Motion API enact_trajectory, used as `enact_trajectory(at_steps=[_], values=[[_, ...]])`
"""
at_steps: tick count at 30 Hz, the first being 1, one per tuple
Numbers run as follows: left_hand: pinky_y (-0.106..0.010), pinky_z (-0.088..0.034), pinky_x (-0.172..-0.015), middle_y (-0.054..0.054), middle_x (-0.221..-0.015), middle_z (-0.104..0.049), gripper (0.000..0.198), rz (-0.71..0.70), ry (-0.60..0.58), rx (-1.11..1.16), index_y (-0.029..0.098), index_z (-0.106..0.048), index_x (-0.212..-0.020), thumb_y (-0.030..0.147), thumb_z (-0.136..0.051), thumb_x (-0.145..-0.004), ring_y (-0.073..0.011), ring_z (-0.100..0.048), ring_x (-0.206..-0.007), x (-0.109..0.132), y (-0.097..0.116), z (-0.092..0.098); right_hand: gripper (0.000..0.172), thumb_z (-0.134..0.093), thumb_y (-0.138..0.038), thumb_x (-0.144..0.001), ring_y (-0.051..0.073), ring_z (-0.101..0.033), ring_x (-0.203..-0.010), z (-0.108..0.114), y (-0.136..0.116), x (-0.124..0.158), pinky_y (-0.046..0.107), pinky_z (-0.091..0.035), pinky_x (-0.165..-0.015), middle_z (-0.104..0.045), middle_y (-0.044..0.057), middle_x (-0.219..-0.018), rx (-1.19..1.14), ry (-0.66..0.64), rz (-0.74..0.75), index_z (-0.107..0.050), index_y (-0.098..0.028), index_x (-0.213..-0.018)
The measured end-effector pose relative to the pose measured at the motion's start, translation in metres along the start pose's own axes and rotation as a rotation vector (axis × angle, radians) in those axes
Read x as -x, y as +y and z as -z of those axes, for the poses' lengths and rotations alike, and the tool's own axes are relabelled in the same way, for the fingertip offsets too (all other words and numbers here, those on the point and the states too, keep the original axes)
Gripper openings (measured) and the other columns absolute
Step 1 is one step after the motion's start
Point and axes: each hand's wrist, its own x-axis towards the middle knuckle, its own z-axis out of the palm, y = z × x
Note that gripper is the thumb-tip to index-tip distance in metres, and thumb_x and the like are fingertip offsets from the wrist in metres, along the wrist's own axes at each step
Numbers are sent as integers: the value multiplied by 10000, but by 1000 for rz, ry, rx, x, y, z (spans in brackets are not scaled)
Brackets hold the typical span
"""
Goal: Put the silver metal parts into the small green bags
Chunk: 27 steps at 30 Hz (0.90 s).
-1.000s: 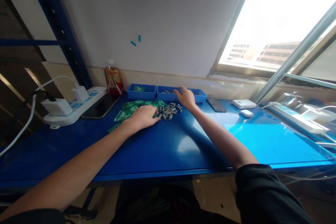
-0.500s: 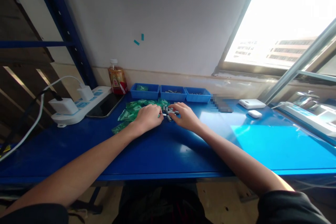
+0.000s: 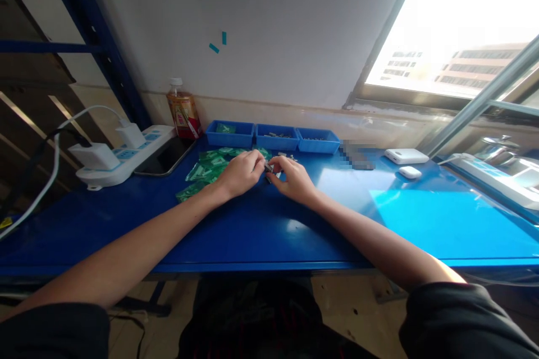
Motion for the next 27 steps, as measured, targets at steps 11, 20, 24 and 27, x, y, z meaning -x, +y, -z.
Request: enact_trajectory(at_steps=[11, 20, 24, 27], values=[[-311, -470, -772, -37, -869, -632, 268, -65, -51, 55, 196, -513, -1085, 346, -459, -870, -198, -613, -847, 1, -2, 8, 192, -405, -282, -937, 162, -621, -869, -2, -1, -2, 247, -446, -778, -673, 52, -949, 16, 17, -73, -567, -204, -1005], [-315, -448, -781, -44, -883, -637, 235, -153, -26, 4, 198, -567, -940, 358, -397, -919, -199, -588, -853, 1, 2, 6, 203, -395, -331, -935, 139, -601, -710, -3, 1, -1, 227, -428, -681, -639, 18, -771, -36, 38, -104, -540, -201, -991], [-305, -438, -762, -51, -866, -615, 302, -138, -27, -33, 188, -579, -877, 336, -325, -945, -197, -583, -849, 0, 1, 7, 245, -492, -308, -865, 126, -579, -682, -3, -2, 0, 220, -436, -669, -598, -9, -740, -96, 87, -85, -475, -199, -1084], [-302, -439, -733, -55, -829, -594, 344, -124, -58, -64, 183, -575, -808, 324, -296, -949, -194, -579, -808, 0, 0, 7, 170, -481, -281, -864, 126, -574, -700, -3, -3, -1, 218, -434, -671, -602, 0, -754, -65, 74, -71, -506, -208, -1016]])
